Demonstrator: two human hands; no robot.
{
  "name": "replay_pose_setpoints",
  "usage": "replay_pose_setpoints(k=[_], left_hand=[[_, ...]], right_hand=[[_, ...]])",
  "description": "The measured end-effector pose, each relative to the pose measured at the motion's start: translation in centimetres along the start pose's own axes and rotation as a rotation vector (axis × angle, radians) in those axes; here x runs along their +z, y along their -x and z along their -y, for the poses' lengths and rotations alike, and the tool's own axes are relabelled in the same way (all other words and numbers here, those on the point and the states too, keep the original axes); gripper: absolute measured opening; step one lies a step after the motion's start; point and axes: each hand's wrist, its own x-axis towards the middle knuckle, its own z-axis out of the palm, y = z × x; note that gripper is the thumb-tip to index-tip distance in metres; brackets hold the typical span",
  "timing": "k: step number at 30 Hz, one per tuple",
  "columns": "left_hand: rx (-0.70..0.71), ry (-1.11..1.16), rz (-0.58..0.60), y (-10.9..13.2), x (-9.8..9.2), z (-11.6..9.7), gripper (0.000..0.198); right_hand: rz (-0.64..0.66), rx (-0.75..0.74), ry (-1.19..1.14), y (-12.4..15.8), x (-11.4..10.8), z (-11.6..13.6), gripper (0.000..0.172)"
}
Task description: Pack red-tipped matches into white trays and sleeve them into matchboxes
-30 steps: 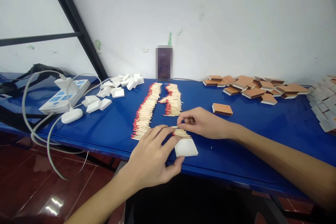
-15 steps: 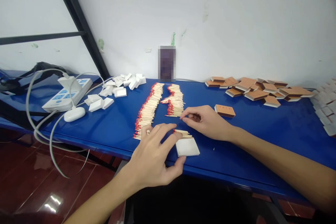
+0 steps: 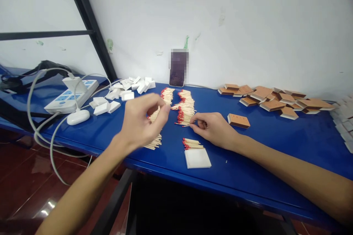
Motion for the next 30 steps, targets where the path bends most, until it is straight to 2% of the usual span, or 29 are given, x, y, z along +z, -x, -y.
replay_pose_setpoints(k=[3, 5, 7, 11, 15, 21, 27, 30], left_hand=[[0.067, 0.048, 0.050, -3.0, 0.8, 1.8, 0.026], [0.098, 0.037, 0.133, -4.6, 1.8, 2.9, 0.020], [0.204, 0.024, 0.254, -5.7, 2.8, 4.1, 0.018], [0.312, -0.044, 0.461, -7.0, 4.3, 6.3, 0.022], [0.409, -0.027, 0.625, -7.1, 4.6, 7.3, 0.019], [0.505, 0.032, 0.710, -5.6, 4.5, 7.1, 0.018], [0.545, -0.027, 0.641, -4.8, 4.4, 6.6, 0.020], [0.540, -0.055, 0.663, -4.7, 4.5, 6.4, 0.022]], right_hand=[[0.010, -0.023, 0.001, -0.1, 0.0, 0.0, 0.014], [0.014, -0.040, 0.001, -0.1, 0.1, 0.0, 0.013], [0.015, -0.063, 0.000, -0.1, 0.1, -0.1, 0.013], [0.016, -0.119, 0.017, -0.2, 0.2, -0.3, 0.012], [0.023, -0.136, 0.029, -0.1, 0.3, -0.4, 0.014], [0.022, -0.089, -0.001, 0.1, 0.4, -0.5, 0.013], [0.020, -0.078, 0.001, 0.1, 0.2, -0.3, 0.009], [0.000, -0.088, -0.011, 0.2, 0.2, -0.3, 0.008]])
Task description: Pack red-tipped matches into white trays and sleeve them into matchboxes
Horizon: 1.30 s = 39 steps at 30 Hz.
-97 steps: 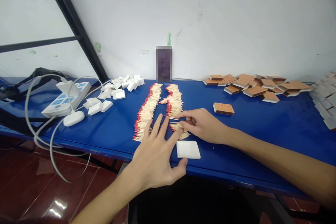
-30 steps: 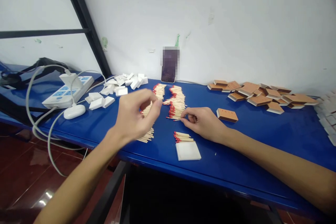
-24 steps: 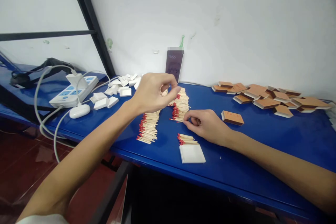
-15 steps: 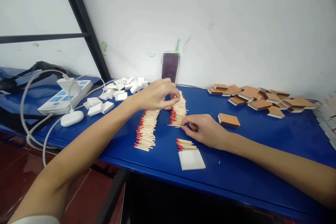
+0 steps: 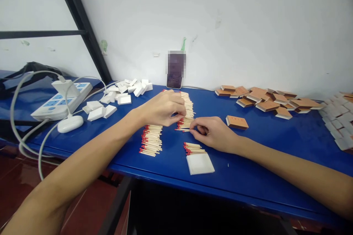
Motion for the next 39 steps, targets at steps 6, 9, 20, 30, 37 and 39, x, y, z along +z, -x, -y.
replay_pose_setpoints(k=[6, 9, 20, 30, 37, 39], left_hand=[[-0.044, -0.029, 0.049, 0.0, -0.3, -0.1, 0.019], [-0.143, -0.038, 0.052, 0.3, -1.0, 0.4, 0.017], [-0.248, -0.057, 0.173, 1.0, -0.5, 1.1, 0.075], [-0.251, -0.004, 0.167, 0.6, 0.7, 1.3, 0.076], [-0.240, 0.038, 0.160, 0.6, 0.8, 1.0, 0.070], [-0.232, 0.049, 0.146, 0.5, 0.7, 0.7, 0.068]], right_hand=[[-0.089, -0.030, 0.051, 0.3, 0.1, -0.3, 0.007], [-0.089, 0.001, 0.115, 0.4, 0.1, -0.4, 0.007], [0.010, 0.119, 0.121, 0.0, 0.0, -0.2, 0.007], [0.000, 0.032, 0.116, 0.1, 0.2, -0.4, 0.003], [-0.002, -0.054, 0.095, 0.0, 0.0, -0.2, 0.007], [0.005, -0.062, 0.093, 0.1, 0.0, -0.1, 0.007]])
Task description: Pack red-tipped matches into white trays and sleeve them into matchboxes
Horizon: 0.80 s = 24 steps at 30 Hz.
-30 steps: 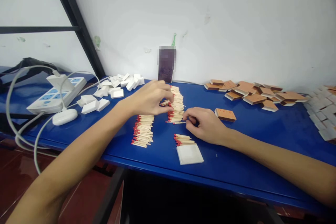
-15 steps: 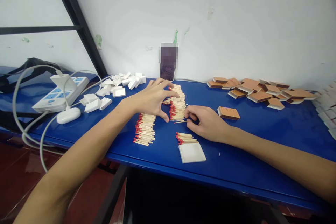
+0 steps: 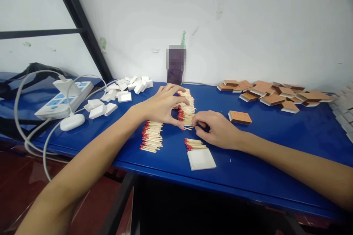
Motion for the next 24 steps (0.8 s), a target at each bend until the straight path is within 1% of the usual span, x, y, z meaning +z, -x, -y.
replay_pose_setpoints(k=[4, 11, 24], left_hand=[[0.006, 0.001, -0.024, -0.09, 0.19, -0.42, 0.064], [0.026, 0.008, -0.012, -0.12, 0.58, -0.78, 0.059], [0.002, -0.023, -0.006, -0.09, 0.94, -0.90, 0.053]], right_hand=[[0.005, 0.006, -0.005, 0.09, -0.01, -0.03, 0.005], [0.009, 0.011, -0.007, 0.12, 0.09, -0.09, 0.004], [0.000, -0.024, -0.032, 0.03, -0.02, 0.00, 0.007]])
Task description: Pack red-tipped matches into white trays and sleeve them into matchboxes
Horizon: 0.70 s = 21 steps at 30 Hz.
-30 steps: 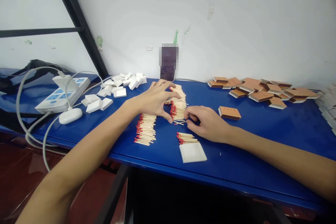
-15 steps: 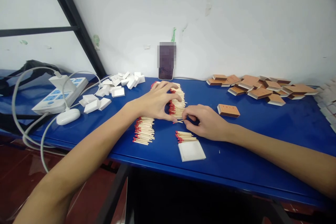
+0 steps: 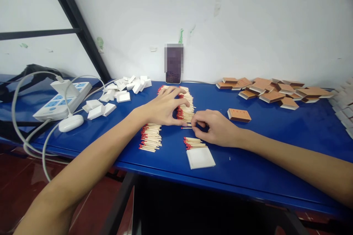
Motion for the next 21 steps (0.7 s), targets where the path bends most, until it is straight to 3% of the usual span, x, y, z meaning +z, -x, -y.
replay_pose_setpoints(k=[6, 15, 21], left_hand=[[-0.036, -0.019, -0.008, 0.1, -0.5, 0.5, 0.048], [-0.060, -0.005, 0.014, 0.5, -1.1, 1.3, 0.070], [-0.068, -0.002, 0.027, 0.5, -0.9, 1.3, 0.070]], right_hand=[[0.026, 0.018, -0.022, -0.2, 0.0, 0.0, 0.010], [0.017, 0.057, -0.002, -0.2, -0.1, 0.0, 0.008], [0.016, -0.003, -0.039, 0.0, 0.1, -0.3, 0.013]])
